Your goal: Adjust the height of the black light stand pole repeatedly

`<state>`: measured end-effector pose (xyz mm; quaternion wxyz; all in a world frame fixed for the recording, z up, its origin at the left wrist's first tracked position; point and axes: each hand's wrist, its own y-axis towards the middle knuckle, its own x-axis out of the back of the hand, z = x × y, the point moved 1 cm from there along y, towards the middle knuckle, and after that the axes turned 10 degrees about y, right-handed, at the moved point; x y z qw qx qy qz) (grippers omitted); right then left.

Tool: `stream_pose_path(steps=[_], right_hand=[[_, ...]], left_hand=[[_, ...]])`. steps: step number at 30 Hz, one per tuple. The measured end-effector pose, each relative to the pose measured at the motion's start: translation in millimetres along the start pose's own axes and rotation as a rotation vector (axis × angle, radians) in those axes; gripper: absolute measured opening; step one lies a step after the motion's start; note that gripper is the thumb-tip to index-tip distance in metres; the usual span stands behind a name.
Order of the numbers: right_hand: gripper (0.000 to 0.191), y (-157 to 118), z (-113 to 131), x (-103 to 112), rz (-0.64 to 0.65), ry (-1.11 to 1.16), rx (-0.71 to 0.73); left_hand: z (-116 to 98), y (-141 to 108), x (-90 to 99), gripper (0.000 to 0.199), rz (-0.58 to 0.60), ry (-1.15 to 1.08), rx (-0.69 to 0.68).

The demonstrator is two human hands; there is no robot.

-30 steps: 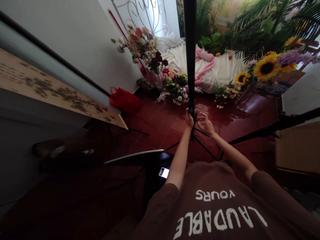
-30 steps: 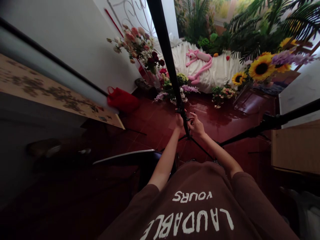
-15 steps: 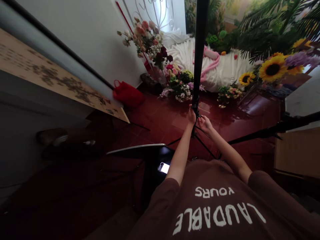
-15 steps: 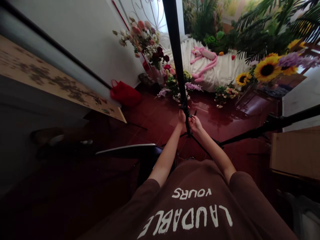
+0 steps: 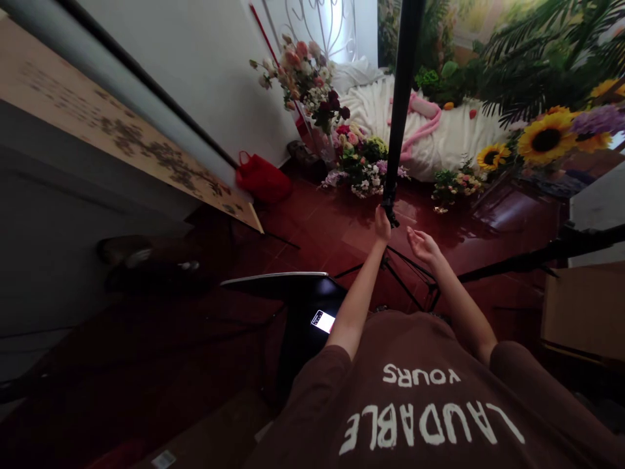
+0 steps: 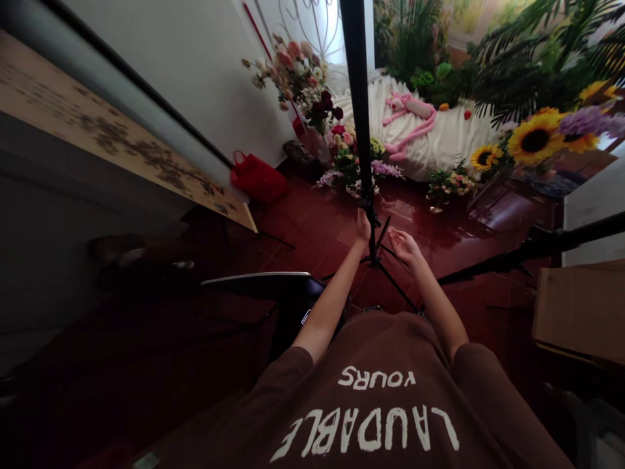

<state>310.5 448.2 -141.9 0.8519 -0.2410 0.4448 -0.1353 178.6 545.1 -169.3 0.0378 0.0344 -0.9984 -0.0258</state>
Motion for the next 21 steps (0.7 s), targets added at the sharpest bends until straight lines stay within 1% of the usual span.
stream_pose_path(steps=[1,3,5,6,8,10,12,14,16,19,21], right_hand=[[0.013,-9.5,5.1,14.5,-0.019,-0.046,0.055],[0.015,-30.3,15.4,47.6,-0.083,-0.094,0.101],[0.016,-52.6,24.6,83.1,-0.171,-0.096,0.114],[0.017,-63.9,28.8,100.5,-0.215,-0.092,0.133],[0.018,-86.8,36.1,133.0,-0.311,-0.083,0.185],[0.019,-109.1,43.1,160.7,-0.403,-0.055,0.253],[0.018,-130.2,51.6,182.3,-0.482,-0.021,0.324],[0.015,-150.3,63.0,196.9,-0.535,-0.007,0.389],[0.012,-169.7,77.8,204.3,-0.576,0.001,0.457],[0.009,-196.2,104.0,203.3,-0.595,0.046,0.543],[0.010,-209.6,121.6,197.0,-0.567,0.055,0.573]], left_hand=[[1.6,-10.8,-0.2,0.063,-0.032,0.027,-0.002],[7.7,-37.7,-3.1,0.063,-0.070,0.091,0.002],[17.0,-67.9,-10.9,0.067,-0.057,0.147,0.050],[22.2,-82.9,-17.0,0.068,-0.018,0.164,0.100],[30.5,-110.1,-33.4,0.067,0.127,0.179,0.167],[32.5,-132.2,-53.4,0.062,0.302,0.189,0.138],[26.0,-148.6,-75.2,0.058,0.451,0.201,0.040],[11.6,-160.6,-98.7,0.057,0.575,0.196,-0.080],[-9.1,-170.3,-124.1,0.057,0.688,0.160,-0.203],[-44.8,-184.4,-165.9,0.056,0.837,0.065,-0.346],[-66.5,-193.8,-194.4,0.056,0.913,-0.016,-0.398]])
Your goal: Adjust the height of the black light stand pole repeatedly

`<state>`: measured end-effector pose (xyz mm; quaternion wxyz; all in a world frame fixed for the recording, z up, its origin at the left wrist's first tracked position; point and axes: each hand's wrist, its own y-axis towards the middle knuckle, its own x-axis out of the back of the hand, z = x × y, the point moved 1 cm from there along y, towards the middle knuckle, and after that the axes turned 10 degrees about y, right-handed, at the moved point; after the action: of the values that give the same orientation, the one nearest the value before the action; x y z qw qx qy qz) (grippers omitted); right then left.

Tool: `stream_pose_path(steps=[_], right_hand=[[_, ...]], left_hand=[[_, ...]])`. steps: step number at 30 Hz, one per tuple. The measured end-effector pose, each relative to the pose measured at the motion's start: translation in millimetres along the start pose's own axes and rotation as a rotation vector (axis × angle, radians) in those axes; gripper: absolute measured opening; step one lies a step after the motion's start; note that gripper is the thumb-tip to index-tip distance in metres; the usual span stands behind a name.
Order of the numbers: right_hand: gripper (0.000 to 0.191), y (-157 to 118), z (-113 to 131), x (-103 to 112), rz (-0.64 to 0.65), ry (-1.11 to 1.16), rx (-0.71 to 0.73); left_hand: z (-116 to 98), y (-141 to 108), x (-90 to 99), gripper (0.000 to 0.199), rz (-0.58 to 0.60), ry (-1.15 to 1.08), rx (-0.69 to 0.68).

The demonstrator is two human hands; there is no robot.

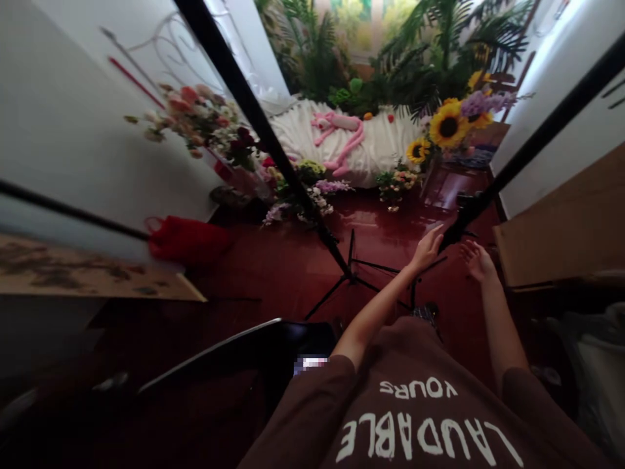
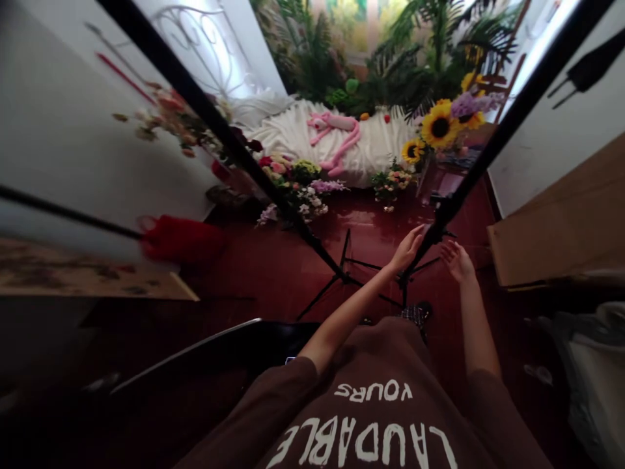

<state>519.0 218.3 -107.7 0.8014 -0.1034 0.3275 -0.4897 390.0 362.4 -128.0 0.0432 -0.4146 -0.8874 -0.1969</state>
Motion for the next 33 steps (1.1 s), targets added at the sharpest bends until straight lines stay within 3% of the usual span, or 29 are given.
stream_pose_path(steps=[3,6,12,15,17,20,24,28,33], right_hand=[[0.011,-0.6,25.8,-8.5,0.105,-0.018,0.033],[0.019,8.0,41.4,-14.6,0.226,-0.087,0.037],[0.033,33.4,69.3,-9.1,0.450,-0.351,-0.080],[0.043,35.1,85.0,-9.5,0.548,-0.538,0.028],[0.047,31.5,90.7,-12.1,0.583,-0.670,0.213],[0.039,22.2,86.4,-14.0,0.525,-0.889,0.590],[0.015,10.3,60.7,-7.7,0.281,-1.101,0.953],[0.016,2.4,34.9,-1.1,0.118,-1.031,1.105],[0.016,-3.1,21.8,-1.0,0.139,-0.898,1.083]], left_hand=[[-17.0,29.9,-28.6,0.054,0.012,-0.073,-0.042],[-20.1,48.0,-47.4,0.049,-0.024,-0.074,-0.002],[-12.5,54.8,-55.4,0.035,-0.061,-0.027,0.016],[-12.1,54.6,-54.5,0.033,-0.051,0.003,-0.008],[-12.5,54.7,-54.3,0.033,-0.055,0.013,-0.015],[-12.7,54.8,-55.0,0.033,-0.059,0.006,-0.004],[-11.7,54.5,-57.1,0.037,-0.077,0.008,0.015],[-9.2,54.1,-57.9,0.041,-0.094,0.031,0.017],[-11.9,56.6,-50.6,0.040,-0.087,0.033,-0.041]])
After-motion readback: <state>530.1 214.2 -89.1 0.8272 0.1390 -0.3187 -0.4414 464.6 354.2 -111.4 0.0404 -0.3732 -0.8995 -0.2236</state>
